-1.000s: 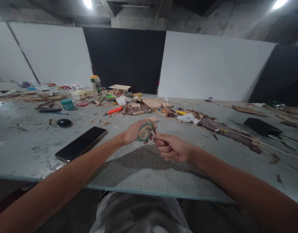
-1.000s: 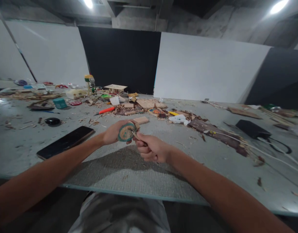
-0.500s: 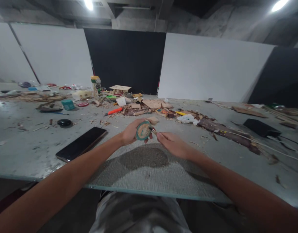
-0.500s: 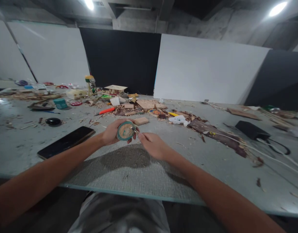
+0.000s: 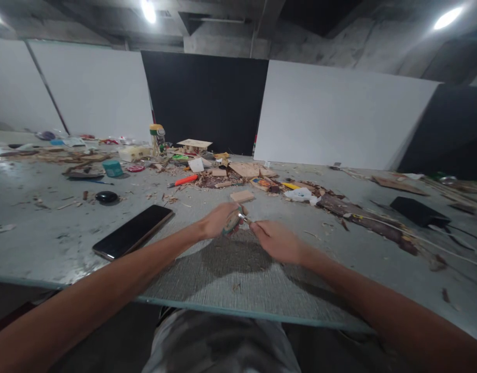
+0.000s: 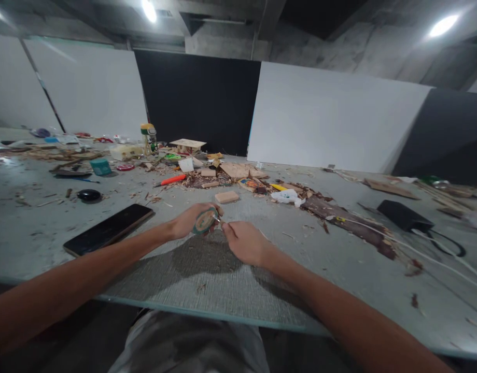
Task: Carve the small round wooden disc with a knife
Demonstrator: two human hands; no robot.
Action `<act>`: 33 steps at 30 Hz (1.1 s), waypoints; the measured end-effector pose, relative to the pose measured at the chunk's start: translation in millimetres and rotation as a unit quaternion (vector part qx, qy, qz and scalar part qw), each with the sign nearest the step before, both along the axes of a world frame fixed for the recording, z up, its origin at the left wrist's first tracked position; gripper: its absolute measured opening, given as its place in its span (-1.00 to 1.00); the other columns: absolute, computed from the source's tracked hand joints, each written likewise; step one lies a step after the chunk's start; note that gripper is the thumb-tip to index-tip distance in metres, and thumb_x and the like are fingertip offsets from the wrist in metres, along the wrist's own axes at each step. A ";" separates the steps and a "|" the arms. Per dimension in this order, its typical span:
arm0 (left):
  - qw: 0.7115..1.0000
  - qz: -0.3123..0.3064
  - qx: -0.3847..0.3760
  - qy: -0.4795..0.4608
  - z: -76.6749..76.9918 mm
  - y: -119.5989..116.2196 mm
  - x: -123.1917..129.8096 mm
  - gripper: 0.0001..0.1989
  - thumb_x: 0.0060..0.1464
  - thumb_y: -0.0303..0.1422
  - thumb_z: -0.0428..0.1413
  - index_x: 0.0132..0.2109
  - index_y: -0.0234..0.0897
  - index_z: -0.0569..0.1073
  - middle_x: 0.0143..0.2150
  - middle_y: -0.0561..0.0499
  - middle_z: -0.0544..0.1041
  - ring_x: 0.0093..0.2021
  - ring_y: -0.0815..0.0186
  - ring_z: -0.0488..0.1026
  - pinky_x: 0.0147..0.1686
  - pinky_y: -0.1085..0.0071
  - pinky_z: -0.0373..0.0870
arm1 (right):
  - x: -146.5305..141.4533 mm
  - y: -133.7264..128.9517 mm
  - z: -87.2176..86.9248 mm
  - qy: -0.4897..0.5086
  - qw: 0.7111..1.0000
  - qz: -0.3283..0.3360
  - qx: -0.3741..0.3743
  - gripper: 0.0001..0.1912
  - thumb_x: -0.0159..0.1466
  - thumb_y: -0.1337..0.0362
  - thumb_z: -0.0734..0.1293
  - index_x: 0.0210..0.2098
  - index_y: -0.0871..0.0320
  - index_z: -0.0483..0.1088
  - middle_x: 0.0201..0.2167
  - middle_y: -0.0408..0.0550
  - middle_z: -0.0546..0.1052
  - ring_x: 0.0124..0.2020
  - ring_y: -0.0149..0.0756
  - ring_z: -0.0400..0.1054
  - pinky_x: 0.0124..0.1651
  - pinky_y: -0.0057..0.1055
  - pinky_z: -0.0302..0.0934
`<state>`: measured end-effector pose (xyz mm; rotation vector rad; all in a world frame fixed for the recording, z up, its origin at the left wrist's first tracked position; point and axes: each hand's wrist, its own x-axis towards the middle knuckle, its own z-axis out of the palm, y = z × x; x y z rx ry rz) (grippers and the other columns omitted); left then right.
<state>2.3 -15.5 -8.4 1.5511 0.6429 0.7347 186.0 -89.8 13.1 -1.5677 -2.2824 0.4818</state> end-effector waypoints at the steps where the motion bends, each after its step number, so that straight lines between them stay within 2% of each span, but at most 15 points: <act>1: 1.000 0.001 0.013 0.005 -1.8 1.4 -1.3 -0.61 0.16 -0.08 -0.08 -0.18 -0.34 0.40 -0.47 -0.01 0.40 -0.56 0.37 0.34 -0.59 0.47 0.25 | 0.4 1.3 -0.2 0.057 0.997 0.009 -0.055 -0.55 0.41 0.06 0.04 -0.55 0.11 0.14 -0.59 -0.10 0.31 -0.56 -0.37 0.16 -0.46 -0.42 -0.02; 4: 0.998 0.005 0.062 0.020 -5.9 6.7 -5.5 -0.59 0.19 -0.06 -0.10 -0.15 -0.32 0.43 -0.45 -0.01 0.42 -0.52 0.37 0.34 -0.56 0.49 0.24 | 0.1 4.1 -1.3 0.191 0.953 0.007 -0.234 -0.55 0.41 -0.04 -0.05 -0.50 0.07 0.05 -0.67 -0.29 0.07 -0.70 -0.46 -0.12 -0.61 -0.49 -0.11; 5: 0.997 0.007 0.077 0.028 -7.0 8.8 -6.5 -0.59 0.20 -0.07 -0.10 -0.16 -0.31 0.44 -0.46 -0.01 0.43 -0.52 0.38 0.33 -0.55 0.49 0.24 | -0.8 4.7 -1.8 0.192 0.949 -0.002 -0.249 -0.56 0.41 -0.03 -0.08 -0.48 0.07 0.05 -0.68 -0.30 0.05 -0.72 -0.47 -0.16 -0.64 -0.49 -0.12; 7: 0.995 0.005 0.088 0.042 -8.9 13.1 -7.1 -0.62 0.20 -0.10 -0.08 -0.21 -0.30 0.46 -0.49 0.00 0.42 -0.54 0.37 0.32 -0.55 0.48 0.22 | -3.4 5.6 -3.6 0.136 0.972 -0.017 -0.191 -0.58 0.42 0.05 -0.07 -0.48 0.08 0.09 -0.66 -0.25 0.15 -0.70 -0.45 -0.04 -0.61 -0.49 -0.04; 9: 0.996 -0.002 0.081 0.049 -9.8 16.4 -6.2 -0.64 0.18 -0.11 -0.07 -0.28 -0.29 0.46 -0.52 -0.01 0.42 -0.55 0.35 0.32 -0.56 0.47 0.20 | -6.2 6.4 -6.1 0.053 0.996 -0.030 -0.071 -0.61 0.42 0.13 0.01 -0.48 0.11 0.19 -0.55 -0.08 0.36 -0.57 -0.38 0.20 -0.49 -0.45 0.08; 11: 0.996 -0.001 0.070 0.051 -8.8 17.3 -4.4 -0.65 0.16 -0.11 -0.06 -0.32 -0.28 0.45 -0.52 -0.01 0.42 -0.57 0.35 0.32 -0.58 0.47 0.19 | -8.3 6.6 -8.3 -0.038 0.998 -0.043 0.025 -0.64 0.41 0.18 0.05 -0.42 0.15 0.31 -0.39 0.08 0.50 -0.40 -0.28 0.35 -0.37 -0.40 0.12; 13: 0.997 0.000 0.061 0.053 -5.6 15.3 -2.9 -0.67 0.14 -0.13 -0.04 -0.36 -0.28 0.43 -0.53 -0.01 0.43 -0.58 0.36 0.31 -0.59 0.48 0.19 | -9.3 5.6 -9.0 -0.137 0.986 -0.060 0.079 -0.61 0.42 0.17 0.03 -0.29 0.18 0.41 -0.32 0.17 0.55 -0.35 -0.19 0.42 -0.33 -0.36 0.12; 15: 0.997 -0.006 0.049 0.057 -1.5 11.7 -2.1 -0.69 0.11 -0.15 -0.02 -0.38 -0.29 0.41 -0.55 0.01 0.41 -0.59 0.37 0.32 -0.59 0.49 0.19 | -9.8 3.6 -7.4 -0.209 0.970 -0.078 0.094 -0.57 0.43 0.13 0.02 -0.18 0.18 0.44 -0.31 0.19 0.58 -0.36 -0.16 0.45 -0.35 -0.35 0.12; 18: 0.998 -0.007 0.026 0.055 2.2 8.4 -2.0 -0.65 0.12 -0.12 -0.04 -0.39 -0.31 0.41 -0.58 0.02 0.39 -0.61 0.39 0.32 -0.61 0.51 0.20 | -10.4 1.1 -3.0 -0.248 0.958 -0.089 0.108 -0.59 0.42 0.12 0.03 -0.10 0.17 0.43 -0.32 0.18 0.59 -0.37 -0.16 0.46 -0.38 -0.36 0.10; 22: 0.999 -0.010 -0.010 0.041 -0.3 11.4 -2.2 -0.61 0.13 -0.08 -0.06 -0.36 -0.33 0.40 -0.53 0.00 0.42 -0.60 0.37 0.36 -0.61 0.48 0.27 | -9.1 6.1 -2.3 -0.185 0.973 -0.067 0.118 -0.65 0.41 0.15 0.07 -0.22 0.16 0.42 -0.36 0.12 0.55 -0.38 -0.19 0.41 -0.36 -0.37 0.07; 24: 0.999 -0.009 -0.034 0.026 -2.2 13.0 -2.1 -0.63 0.15 -0.09 -0.07 -0.30 -0.33 0.41 -0.51 -0.01 0.43 -0.59 0.36 0.37 -0.61 0.46 0.29 | -6.0 12.2 -5.1 -0.076 0.994 -0.029 0.078 -0.63 0.41 0.15 0.07 -0.40 0.14 0.35 -0.43 0.04 0.50 -0.41 -0.25 0.35 -0.38 -0.39 0.06; 26: 0.999 -0.009 -0.044 0.014 -2.8 13.0 -1.8 -0.66 0.15 -0.12 -0.05 -0.25 -0.34 0.41 -0.49 -0.01 0.45 -0.58 0.36 0.37 -0.60 0.46 0.29 | -1.2 17.9 -8.2 0.081 0.996 0.001 -0.042 -0.60 0.40 0.09 0.09 -0.52 0.12 0.21 -0.55 -0.08 0.37 -0.52 -0.35 0.22 -0.47 -0.44 0.03; 28: 0.999 -0.017 -0.040 0.004 -2.3 11.5 -1.4 -0.70 0.15 -0.17 -0.01 -0.23 -0.35 0.42 -0.47 -0.02 0.46 -0.56 0.37 0.39 -0.58 0.48 0.30 | 4.4 21.6 -10.5 0.208 0.958 0.014 -0.195 -0.57 0.38 -0.03 0.08 -0.52 0.09 0.12 -0.66 -0.22 0.17 -0.66 -0.43 0.00 -0.61 -0.49 -0.07; 30: 0.999 -0.026 -0.040 -0.004 -1.6 10.0 -1.2 -0.75 0.13 -0.23 0.03 -0.20 -0.35 0.43 -0.46 -0.02 0.47 -0.54 0.38 0.41 -0.56 0.49 0.31 | 9.4 22.7 -11.4 0.279 0.907 0.024 -0.316 -0.55 0.36 -0.11 0.04 -0.49 0.07 0.07 -0.69 -0.33 0.01 -0.72 -0.48 -0.22 -0.70 -0.52 -0.20; 33: 0.998 -0.040 -0.050 -0.008 -2.4 9.9 -2.1 -0.73 0.12 -0.22 0.05 -0.15 -0.33 0.43 -0.42 -0.03 0.49 -0.52 0.36 0.43 -0.54 0.46 0.34 | 13.1 21.3 -10.5 0.308 0.865 0.033 -0.395 -0.56 0.38 -0.09 0.00 -0.46 0.06 0.07 -0.69 -0.36 -0.04 -0.73 -0.49 -0.34 -0.73 -0.53 -0.29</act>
